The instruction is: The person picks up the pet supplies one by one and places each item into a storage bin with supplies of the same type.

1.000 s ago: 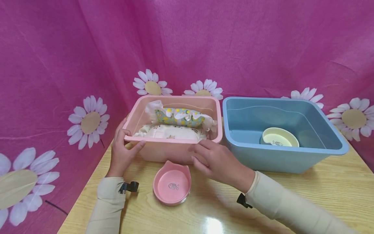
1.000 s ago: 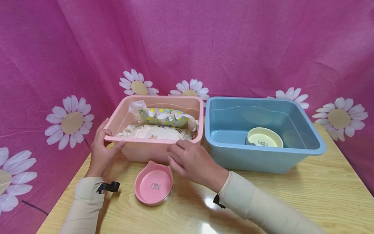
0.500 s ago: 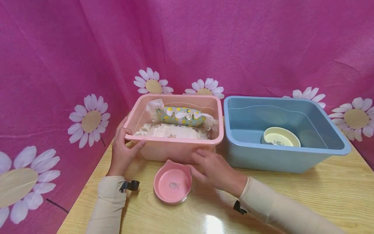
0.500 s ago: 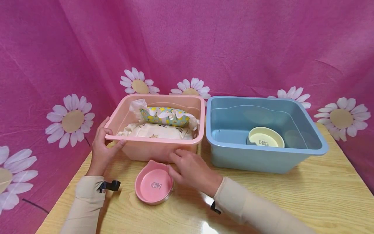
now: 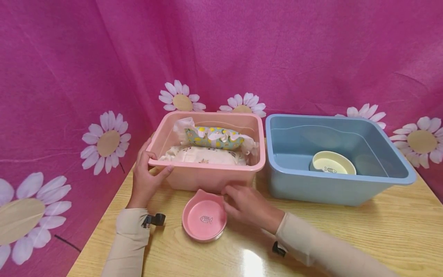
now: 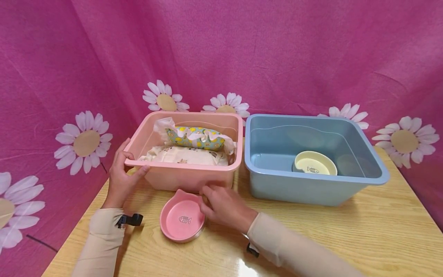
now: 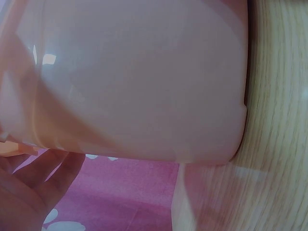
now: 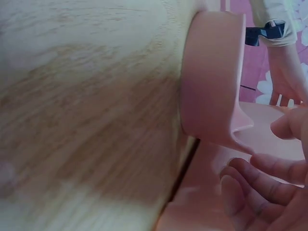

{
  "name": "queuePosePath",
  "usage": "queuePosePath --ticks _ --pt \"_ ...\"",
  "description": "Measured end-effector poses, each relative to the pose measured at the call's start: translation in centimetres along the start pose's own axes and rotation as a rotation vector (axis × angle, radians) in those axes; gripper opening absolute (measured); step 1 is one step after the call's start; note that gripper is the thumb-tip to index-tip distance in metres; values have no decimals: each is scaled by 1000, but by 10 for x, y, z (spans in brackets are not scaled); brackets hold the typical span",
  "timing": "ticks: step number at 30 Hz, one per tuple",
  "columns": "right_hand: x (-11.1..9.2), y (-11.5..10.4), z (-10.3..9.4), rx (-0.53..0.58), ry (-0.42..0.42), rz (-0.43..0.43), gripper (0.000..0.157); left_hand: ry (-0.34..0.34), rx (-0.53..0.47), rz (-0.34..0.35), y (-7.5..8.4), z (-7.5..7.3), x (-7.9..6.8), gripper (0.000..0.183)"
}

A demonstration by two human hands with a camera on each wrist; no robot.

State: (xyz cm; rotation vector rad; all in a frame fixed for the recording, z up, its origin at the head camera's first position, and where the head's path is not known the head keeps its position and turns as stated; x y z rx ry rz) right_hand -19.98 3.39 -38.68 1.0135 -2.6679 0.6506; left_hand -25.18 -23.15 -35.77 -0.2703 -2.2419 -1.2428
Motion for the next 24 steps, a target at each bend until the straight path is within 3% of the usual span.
queuePosePath --ticks 8,15,21,24 --pt "0 5 12 45 -11 42 14 2 4 7 -5 0 0 47" --pt "3 13 22 205 -25 58 16 -10 1 -9 -3 0 0 48" --pt "6 20 25 279 -40 75 6 -14 -20 -8 21 -3 -2 47" --pt "7 22 27 291 -51 82 13 -12 -21 -3 33 -5 -4 46"
Point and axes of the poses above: each hand's wrist, its own x-axis towards the middle knuckle, its own z-axis out of the palm, y = z × x, the point moved 7 cm from there along x, towards the middle knuckle, and after that the axes turned 2 degrees about z, right-handed, at the moved point
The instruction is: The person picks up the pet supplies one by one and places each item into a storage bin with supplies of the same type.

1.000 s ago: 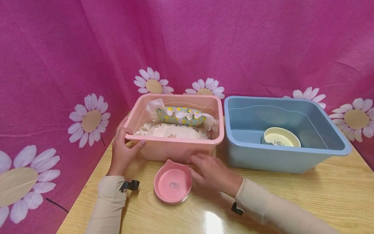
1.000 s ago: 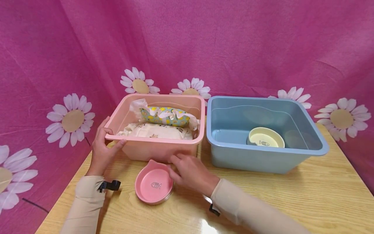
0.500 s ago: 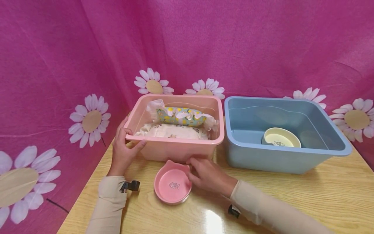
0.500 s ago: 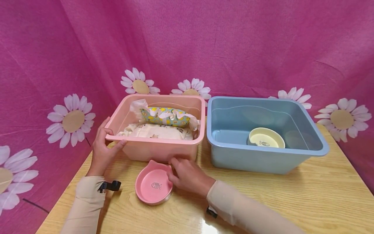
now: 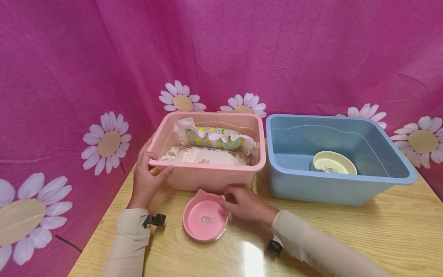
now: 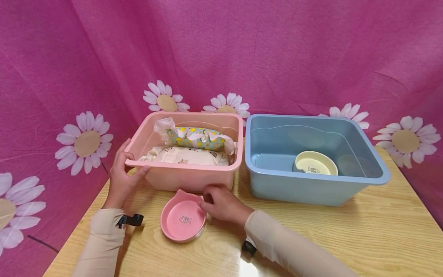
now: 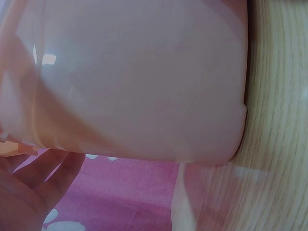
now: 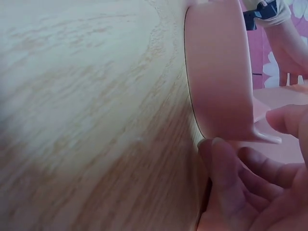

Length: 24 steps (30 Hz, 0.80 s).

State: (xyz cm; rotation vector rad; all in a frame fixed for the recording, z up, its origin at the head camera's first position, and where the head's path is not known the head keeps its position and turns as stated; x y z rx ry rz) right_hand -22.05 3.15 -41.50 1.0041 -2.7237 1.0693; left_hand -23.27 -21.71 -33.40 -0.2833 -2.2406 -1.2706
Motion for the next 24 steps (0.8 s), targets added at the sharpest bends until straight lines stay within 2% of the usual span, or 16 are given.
queuePosePath --ticks 3,7,12,17,24 --pt "1 3 2 10 -22 36 23 2 2 -3 2 0 0 45" --pt "2 7 5 21 -50 79 28 3 -1 -8 1 0 0 45" --pt "3 8 10 27 -75 103 21 -3 0 -9 1 0 0 46" --pt "3 4 12 28 -53 65 13 -3 -3 -7 1 0 0 46" --pt "2 -2 12 15 -17 -15 20 4 4 3 -30 4 4 47"
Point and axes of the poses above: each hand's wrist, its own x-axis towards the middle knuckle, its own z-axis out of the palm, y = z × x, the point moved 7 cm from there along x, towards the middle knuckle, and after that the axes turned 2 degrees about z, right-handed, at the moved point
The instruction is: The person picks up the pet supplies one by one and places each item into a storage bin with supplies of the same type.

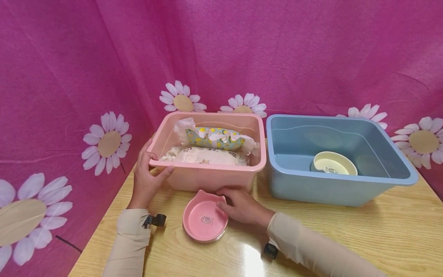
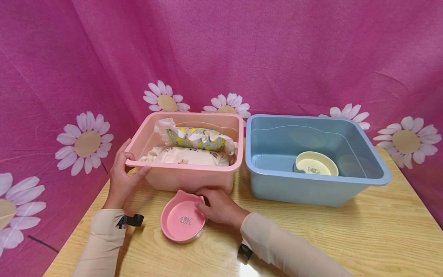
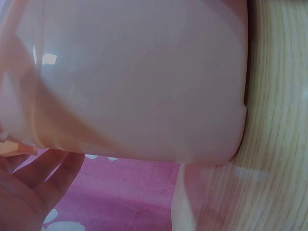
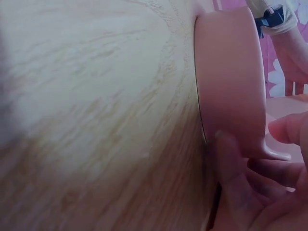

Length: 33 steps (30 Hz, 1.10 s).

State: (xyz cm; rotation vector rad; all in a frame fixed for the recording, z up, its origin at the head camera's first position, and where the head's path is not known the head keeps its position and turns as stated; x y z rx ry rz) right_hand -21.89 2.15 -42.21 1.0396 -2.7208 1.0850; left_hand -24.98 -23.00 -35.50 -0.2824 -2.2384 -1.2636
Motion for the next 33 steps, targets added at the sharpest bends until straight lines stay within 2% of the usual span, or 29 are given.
queuePosePath --ticks 5,18,26,33 --pt "0 -1 1 25 -4 -6 26 5 8 1 -8 1 0 48" --pt "5 3 8 199 -34 23 28 3 8 1 -8 1 0 48" --pt "8 -4 4 141 -33 -11 27 37 15 46 -7 -1 1 48" --pt "9 -4 2 106 -19 -18 26 28 7 35 -7 1 1 48"
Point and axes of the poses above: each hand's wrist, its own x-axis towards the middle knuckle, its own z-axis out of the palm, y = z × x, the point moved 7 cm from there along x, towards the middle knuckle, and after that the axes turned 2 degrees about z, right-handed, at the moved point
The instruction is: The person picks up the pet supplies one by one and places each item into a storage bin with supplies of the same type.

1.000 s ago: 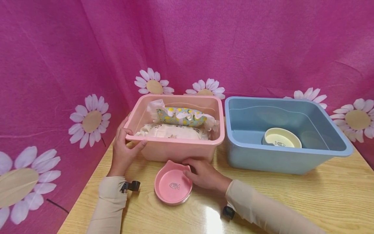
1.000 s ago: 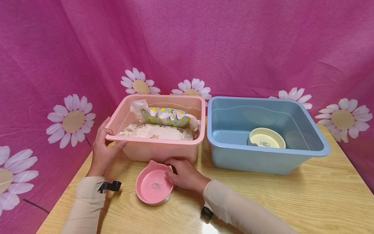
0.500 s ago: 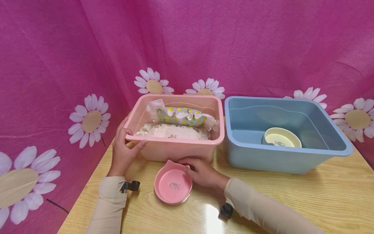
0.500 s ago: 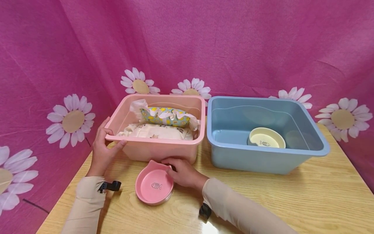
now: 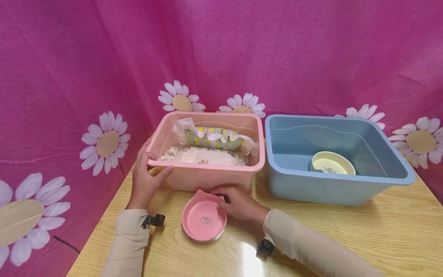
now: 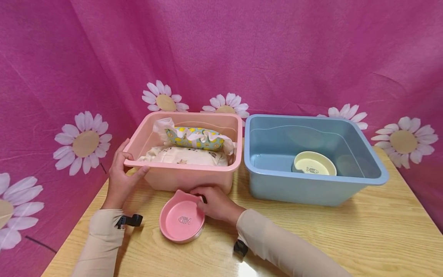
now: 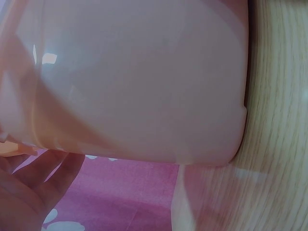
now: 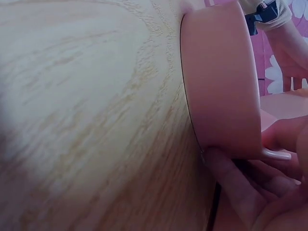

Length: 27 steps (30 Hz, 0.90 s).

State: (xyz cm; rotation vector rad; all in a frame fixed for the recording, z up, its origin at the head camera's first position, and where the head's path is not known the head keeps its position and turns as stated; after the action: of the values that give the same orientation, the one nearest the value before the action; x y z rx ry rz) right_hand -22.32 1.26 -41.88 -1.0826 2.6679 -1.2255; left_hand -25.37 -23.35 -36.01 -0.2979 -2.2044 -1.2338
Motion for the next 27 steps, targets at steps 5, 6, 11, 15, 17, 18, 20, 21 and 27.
queuePosePath --ticks 5,6,11,15,17,18,20,21,27 --pt "2 1 0 -1 -12 29 23 -12 -13 -13 -1 1 0 47" --pt "2 2 0 -10 -12 36 22 -14 -13 -15 -1 1 0 48" --pt "4 -1 -2 -60 -16 41 21 -18 -13 -19 -2 1 -1 47" --pt "4 -2 -2 -87 -29 7 20 -11 -9 -9 -2 1 -1 47" --pt "3 -2 -1 -97 -37 -7 20 -11 -9 -8 -1 1 -1 47" --pt "3 -1 -1 -99 -42 -13 21 -12 -4 -10 -1 1 -1 47" --pt "3 0 0 -105 -50 -17 22 -10 2 -9 0 0 -1 47" --pt "3 1 0 -100 -55 -18 22 -9 2 -10 0 0 -1 47" --pt "4 3 2 -107 -79 -15 20 -13 8 -16 -1 1 -1 48"
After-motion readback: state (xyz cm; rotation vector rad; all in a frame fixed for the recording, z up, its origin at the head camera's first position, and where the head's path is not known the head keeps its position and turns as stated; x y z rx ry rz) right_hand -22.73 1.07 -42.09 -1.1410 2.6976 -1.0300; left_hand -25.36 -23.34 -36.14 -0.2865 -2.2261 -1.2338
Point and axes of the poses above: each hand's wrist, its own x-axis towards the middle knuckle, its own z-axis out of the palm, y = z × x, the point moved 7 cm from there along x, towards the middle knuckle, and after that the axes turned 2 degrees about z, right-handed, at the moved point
